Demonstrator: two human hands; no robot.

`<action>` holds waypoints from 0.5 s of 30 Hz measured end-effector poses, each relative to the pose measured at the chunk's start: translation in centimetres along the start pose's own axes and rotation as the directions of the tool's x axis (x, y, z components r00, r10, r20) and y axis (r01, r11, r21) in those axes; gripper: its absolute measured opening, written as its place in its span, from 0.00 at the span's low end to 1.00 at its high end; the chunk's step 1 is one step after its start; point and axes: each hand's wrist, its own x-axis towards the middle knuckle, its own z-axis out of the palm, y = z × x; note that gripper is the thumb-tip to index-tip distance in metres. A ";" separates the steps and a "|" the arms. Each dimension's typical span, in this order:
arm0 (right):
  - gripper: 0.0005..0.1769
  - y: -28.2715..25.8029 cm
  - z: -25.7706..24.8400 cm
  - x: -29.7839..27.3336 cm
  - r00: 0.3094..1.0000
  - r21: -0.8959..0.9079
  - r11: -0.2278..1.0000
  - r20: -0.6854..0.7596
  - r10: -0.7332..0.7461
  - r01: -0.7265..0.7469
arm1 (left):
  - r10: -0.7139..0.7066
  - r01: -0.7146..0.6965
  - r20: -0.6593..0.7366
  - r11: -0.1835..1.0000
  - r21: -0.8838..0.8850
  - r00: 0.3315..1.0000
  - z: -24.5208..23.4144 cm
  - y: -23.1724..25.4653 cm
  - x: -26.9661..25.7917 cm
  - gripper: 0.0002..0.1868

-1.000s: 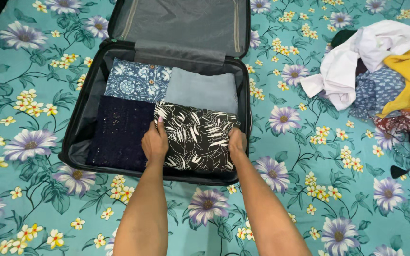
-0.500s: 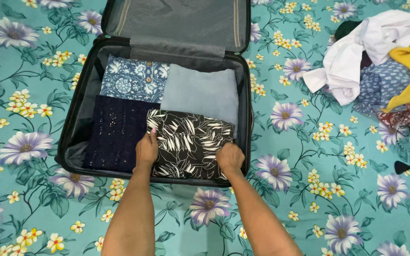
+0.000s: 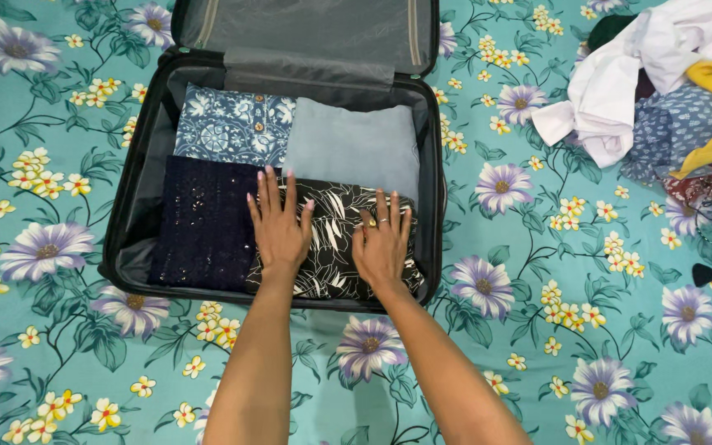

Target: The person folds a light blue garment and places it into an open suitcase. They then fold a black and white patterned dress on the bed and place it into the suitcase. Finally, they pick up a black garment from the bed.

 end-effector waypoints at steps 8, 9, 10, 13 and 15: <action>0.44 1.1 3.1 2.0 0.943 -0.006 1.000 0.331 0.012 -0.010 | -0.188 0.202 0.209 0.978 -0.045 0.960 1.8 -1.1 -0.8 0.42; 0.46 1.0 3.4 2.0 0.939 -0.033 0.999 0.344 0.018 -0.006 | -0.195 0.202 0.215 0.979 -0.009 0.957 1.6 -1.0 -0.9 0.42; 0.48 1.0 3.7 1.8 0.941 -0.045 0.999 0.337 0.017 -0.002 | -0.197 0.197 0.182 0.980 0.020 0.963 1.6 -0.7 -1.0 0.42; 0.51 1.3 4.6 1.5 0.958 -0.073 0.997 0.287 -0.009 0.031 | -0.189 0.183 0.084 0.980 0.072 0.978 1.9 0.1 -1.3 0.41; 0.52 1.2 5.4 1.3 0.975 -0.080 0.994 0.216 -0.051 0.069 | -0.163 0.160 0.028 0.984 0.073 0.986 2.2 0.2 -1.4 0.43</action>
